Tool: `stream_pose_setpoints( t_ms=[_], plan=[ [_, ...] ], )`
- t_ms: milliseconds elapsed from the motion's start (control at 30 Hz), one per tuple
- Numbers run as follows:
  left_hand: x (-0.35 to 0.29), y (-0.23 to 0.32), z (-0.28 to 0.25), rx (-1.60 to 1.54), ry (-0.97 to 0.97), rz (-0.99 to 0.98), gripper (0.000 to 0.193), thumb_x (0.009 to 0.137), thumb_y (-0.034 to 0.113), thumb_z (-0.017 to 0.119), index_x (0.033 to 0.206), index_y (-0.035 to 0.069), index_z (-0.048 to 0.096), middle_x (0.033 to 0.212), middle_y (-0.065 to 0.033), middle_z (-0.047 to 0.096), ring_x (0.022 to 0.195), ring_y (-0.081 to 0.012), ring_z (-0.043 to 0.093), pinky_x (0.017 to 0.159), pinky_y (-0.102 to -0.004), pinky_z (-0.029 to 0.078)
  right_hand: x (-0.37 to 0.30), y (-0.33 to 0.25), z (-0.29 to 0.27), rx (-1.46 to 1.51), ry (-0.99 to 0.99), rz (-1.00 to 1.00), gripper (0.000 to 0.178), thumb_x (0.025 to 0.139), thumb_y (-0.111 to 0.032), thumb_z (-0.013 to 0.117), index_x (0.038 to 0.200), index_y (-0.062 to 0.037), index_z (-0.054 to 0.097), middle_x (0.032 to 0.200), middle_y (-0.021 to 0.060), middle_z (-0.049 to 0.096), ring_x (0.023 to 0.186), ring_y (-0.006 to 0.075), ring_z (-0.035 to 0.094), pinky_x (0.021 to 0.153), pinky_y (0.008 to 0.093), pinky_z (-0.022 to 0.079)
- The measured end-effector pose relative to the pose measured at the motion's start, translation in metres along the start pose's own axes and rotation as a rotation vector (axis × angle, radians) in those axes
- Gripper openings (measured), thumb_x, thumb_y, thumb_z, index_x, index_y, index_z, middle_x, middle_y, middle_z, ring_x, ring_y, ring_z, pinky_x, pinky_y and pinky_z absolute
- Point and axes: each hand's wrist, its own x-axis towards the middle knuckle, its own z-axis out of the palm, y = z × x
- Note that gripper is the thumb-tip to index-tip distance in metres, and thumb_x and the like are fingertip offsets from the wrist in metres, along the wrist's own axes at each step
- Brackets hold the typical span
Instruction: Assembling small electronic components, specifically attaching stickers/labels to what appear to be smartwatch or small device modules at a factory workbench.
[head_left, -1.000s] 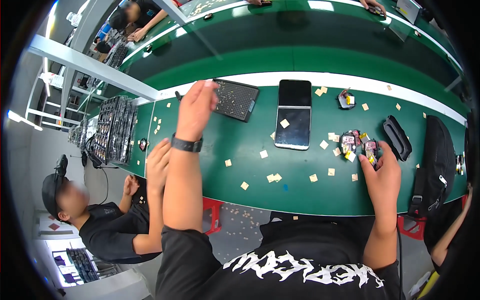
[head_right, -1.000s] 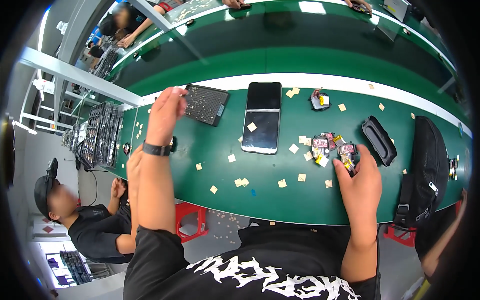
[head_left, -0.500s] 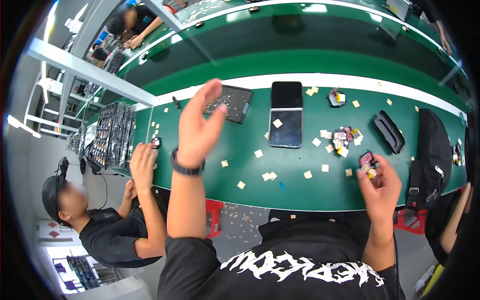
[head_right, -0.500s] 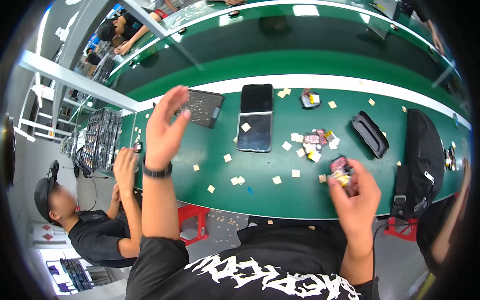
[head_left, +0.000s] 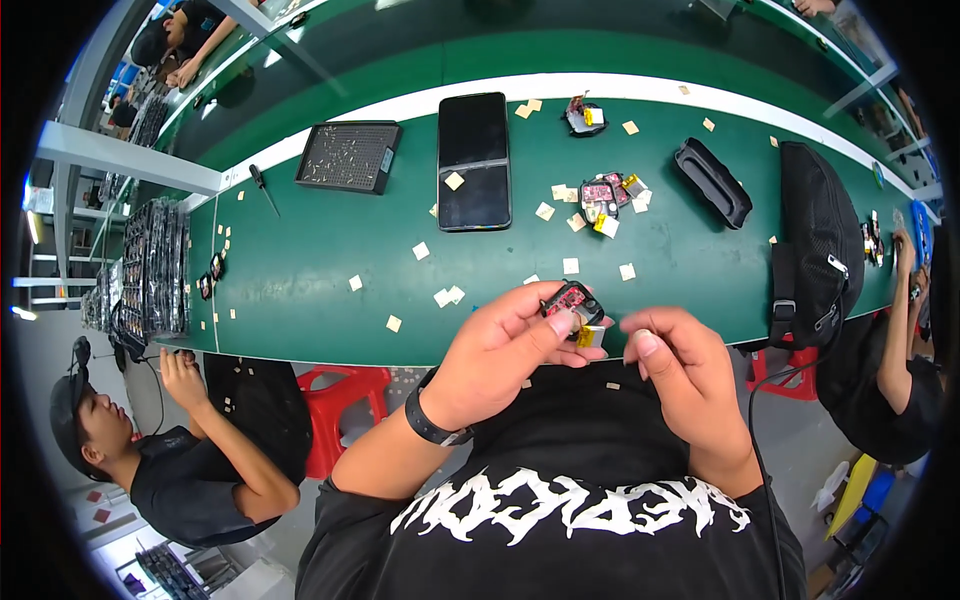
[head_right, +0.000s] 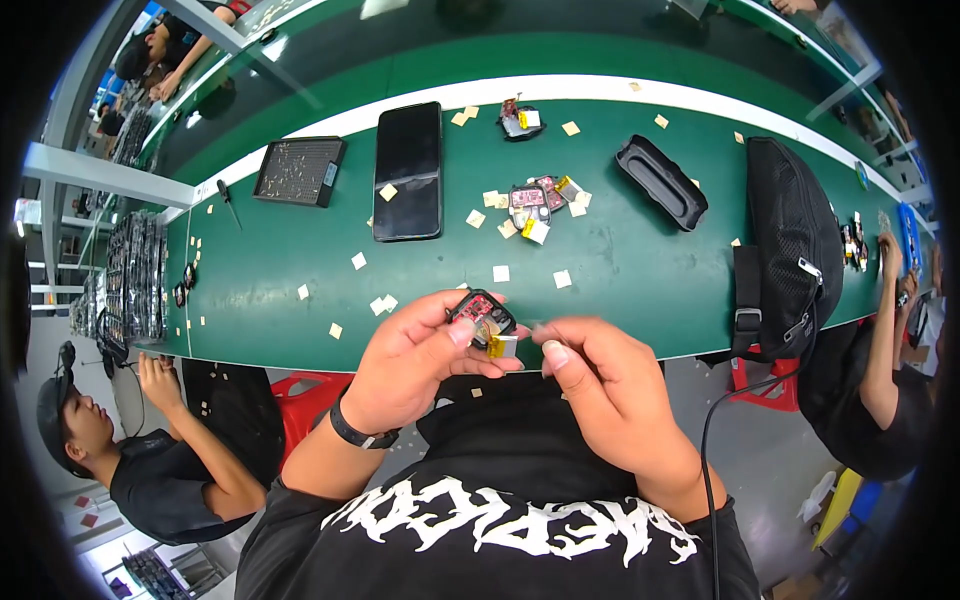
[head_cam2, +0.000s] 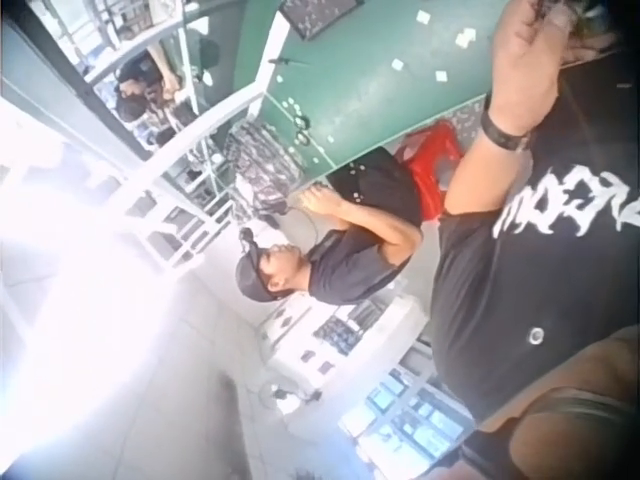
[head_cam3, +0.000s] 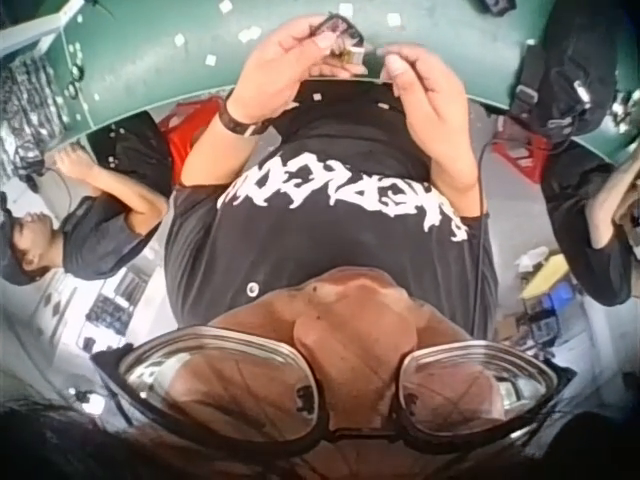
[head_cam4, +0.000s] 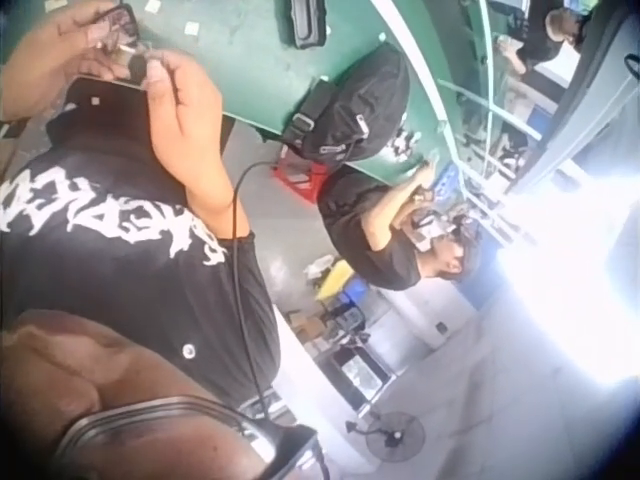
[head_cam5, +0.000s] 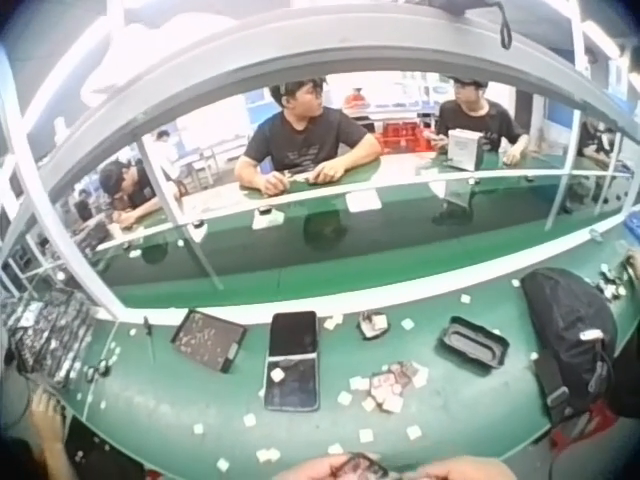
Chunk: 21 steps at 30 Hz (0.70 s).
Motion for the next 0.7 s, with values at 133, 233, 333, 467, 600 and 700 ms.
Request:
stream_pose_setpoints(
  t_ms=[133, 233, 333, 467, 600, 700],
  plan=[
    [0.005, -0.002, 0.006, 0.13, 0.026, 0.085, 0.035, 0.106, 0.018, 0.047, 0.134, -0.003, 0.051, 0.125, -0.0186, 0.066, 0.106, -0.0191, 0.068, 0.087, -0.0297, 0.055, -0.005, 0.011, -0.009, -0.001, -0.007, 0.18, 0.022, 0.101, -0.019, 0.064, 0.09, 0.0005, 0.065, 0.07, 0.0, 0.059, 0.062, 0.0048, 0.05, 0.055, 0.0225, 0.039],
    [0.009, -0.003, 0.007, 0.187, 0.026, 0.145, 0.036, 0.105, 0.012, 0.052, 0.138, -0.003, 0.05, 0.12, -0.0081, 0.066, 0.102, -0.0115, 0.064, 0.088, -0.0264, 0.053, -0.004, 0.016, -0.015, 0.013, -0.004, 0.27, 0.031, 0.102, -0.022, 0.062, 0.078, -0.0016, 0.062, 0.065, -0.0012, 0.058, 0.056, 0.0041, 0.046, 0.053, 0.0219, 0.037],
    [0.009, -0.005, 0.002, 0.326, 0.022, 0.077, 0.041, 0.103, 0.008, 0.055, 0.142, -0.003, 0.047, 0.118, -0.008, 0.067, 0.101, -0.0106, 0.065, 0.088, -0.0256, 0.054, -0.004, 0.017, -0.016, 0.194, -0.042, 0.374, 0.027, 0.103, -0.023, 0.06, 0.085, -0.0022, 0.061, 0.07, 0.0005, 0.06, 0.057, 0.0044, 0.047, 0.053, 0.0221, 0.038],
    [0.01, -0.005, 0.005, 0.157, 0.093, 0.076, 0.045, 0.099, 0.0, 0.058, 0.143, -0.002, 0.047, 0.115, -0.0094, 0.067, 0.098, -0.0132, 0.068, 0.086, -0.0264, 0.056, -0.008, 0.016, -0.01, 0.402, -0.035, 0.357, 0.015, 0.104, -0.017, 0.053, 0.109, -0.0026, 0.053, 0.081, 0.0048, 0.065, 0.061, 0.0049, 0.051, 0.055, 0.0215, 0.041],
    [0.009, -0.008, 0.004, 0.123, 0.095, 0.132, 0.031, 0.098, -0.003, 0.059, 0.128, -0.005, 0.053, 0.114, -0.0127, 0.066, 0.098, -0.0158, 0.069, 0.085, -0.0278, 0.058, -0.01, 0.008, -0.011, 0.48, -0.131, 0.345, 0.014, 0.102, -0.009, 0.052, 0.113, -0.0039, 0.044, 0.086, 0.0114, 0.069, 0.061, 0.0067, 0.055, 0.055, 0.0207, 0.042],
    [0.003, -0.012, 0.008, 0.155, 0.109, 0.172, 0.017, 0.098, -0.003, 0.058, 0.115, -0.005, 0.054, 0.113, -0.0139, 0.067, 0.097, -0.0156, 0.069, 0.083, -0.0277, 0.058, -0.005, -0.001, -0.009, 0.566, -0.198, 0.434, 0.014, 0.101, -0.007, 0.055, 0.105, -0.0053, 0.042, 0.084, 0.0151, 0.07, 0.057, 0.0081, 0.057, 0.051, 0.0207, 0.043]
  ],
)
